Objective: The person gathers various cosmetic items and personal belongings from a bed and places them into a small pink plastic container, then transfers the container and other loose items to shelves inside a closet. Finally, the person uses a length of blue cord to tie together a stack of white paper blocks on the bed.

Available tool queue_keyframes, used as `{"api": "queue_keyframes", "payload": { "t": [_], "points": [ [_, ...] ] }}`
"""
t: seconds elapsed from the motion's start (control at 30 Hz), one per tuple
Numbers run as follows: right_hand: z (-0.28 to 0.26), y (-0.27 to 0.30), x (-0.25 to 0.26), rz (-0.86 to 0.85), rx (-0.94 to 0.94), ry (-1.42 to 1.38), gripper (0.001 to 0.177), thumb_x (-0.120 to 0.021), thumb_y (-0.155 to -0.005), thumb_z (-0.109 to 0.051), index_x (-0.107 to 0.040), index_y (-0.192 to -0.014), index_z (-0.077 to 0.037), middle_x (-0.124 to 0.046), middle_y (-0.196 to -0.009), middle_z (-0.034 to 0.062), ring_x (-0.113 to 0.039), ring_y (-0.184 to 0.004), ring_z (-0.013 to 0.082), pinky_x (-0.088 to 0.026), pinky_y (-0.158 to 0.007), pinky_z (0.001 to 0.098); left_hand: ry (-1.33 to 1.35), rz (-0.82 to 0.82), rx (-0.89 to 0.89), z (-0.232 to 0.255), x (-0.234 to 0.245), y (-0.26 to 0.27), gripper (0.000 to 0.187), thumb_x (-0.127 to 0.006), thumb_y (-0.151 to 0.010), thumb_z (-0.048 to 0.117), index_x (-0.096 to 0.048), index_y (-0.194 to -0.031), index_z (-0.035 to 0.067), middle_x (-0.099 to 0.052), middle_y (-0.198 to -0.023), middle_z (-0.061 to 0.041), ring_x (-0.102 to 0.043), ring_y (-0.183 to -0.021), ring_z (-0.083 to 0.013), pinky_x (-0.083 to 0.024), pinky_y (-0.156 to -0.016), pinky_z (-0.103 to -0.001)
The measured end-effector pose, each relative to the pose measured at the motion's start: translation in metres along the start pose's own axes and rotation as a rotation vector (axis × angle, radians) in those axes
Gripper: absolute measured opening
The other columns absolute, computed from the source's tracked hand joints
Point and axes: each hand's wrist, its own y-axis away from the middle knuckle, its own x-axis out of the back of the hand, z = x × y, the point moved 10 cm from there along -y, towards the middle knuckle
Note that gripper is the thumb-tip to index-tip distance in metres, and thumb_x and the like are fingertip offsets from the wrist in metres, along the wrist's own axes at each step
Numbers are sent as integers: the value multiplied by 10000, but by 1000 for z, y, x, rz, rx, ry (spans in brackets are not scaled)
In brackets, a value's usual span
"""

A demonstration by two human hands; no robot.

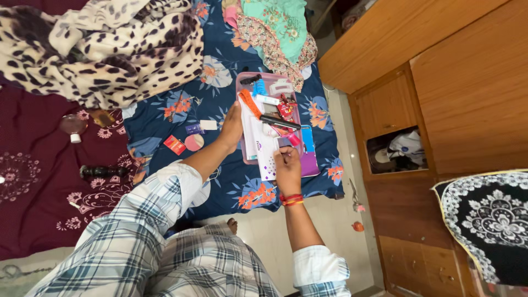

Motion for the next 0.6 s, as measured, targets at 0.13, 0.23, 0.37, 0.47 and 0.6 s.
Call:
{"api": "queue_keyframes", "payload": {
  "t": [0.13, 0.23, 0.37, 0.47, 0.6],
  "points": [
    [-30, 5, -7, 4, 243, 76, 219, -665, -1015, -137, -611, -1160, 18, -677, -937, 74, -621, -781, 106, -513, -673, 257, -35, -17, 52, -16, -8, 0, 668, -316, -1062, 523, -459, -1510, 48, -554, -1482, -127, -529, -1349, -226, -400, -1115, -335],
    [-68, 26, -10, -14, 359, 286, 419, -703, -942, -160, -575, -1299, 18, -653, -1136, 177, -621, -992, 221, -520, -840, 328, -49, -10, 49, -22, -9, -7, 664, -315, -1067, 519, -451, -1513, 46, -534, -1508, -119, -512, -1370, -214, -384, -1128, -326],
    [-116, 72, -14, -207, 629, 658, 729, -866, -798, -163, -520, -1410, 32, -434, -1419, 309, -449, -1301, 393, -426, -1034, 423, -56, 1, 56, -26, -12, -12, 665, -313, -1070, 524, -436, -1519, 49, -506, -1528, -96, -480, -1384, -194, -358, -1136, -322],
    [-114, 81, -10, -326, 566, 688, 639, -844, -803, -155, -596, -1379, -30, -495, -1425, 225, -514, -1300, 352, -459, -1051, 401, -9, -29, 79, -22, -21, -6, 658, -319, -1061, 523, -453, -1506, 57, -529, -1503, -87, -501, -1356, -190, -377, -1119, -327],
    [-115, 77, 3, -223, 560, 734, 412, -792, -846, -136, -723, -1251, -102, -611, -1327, 119, -633, -1171, 293, -534, -976, 373, 131, -168, 139, -18, -50, 7, 627, -320, -1056, 513, -472, -1474, 71, -570, -1430, -99, -554, -1292, -192, -434, -1083, -344]
  ]
}}
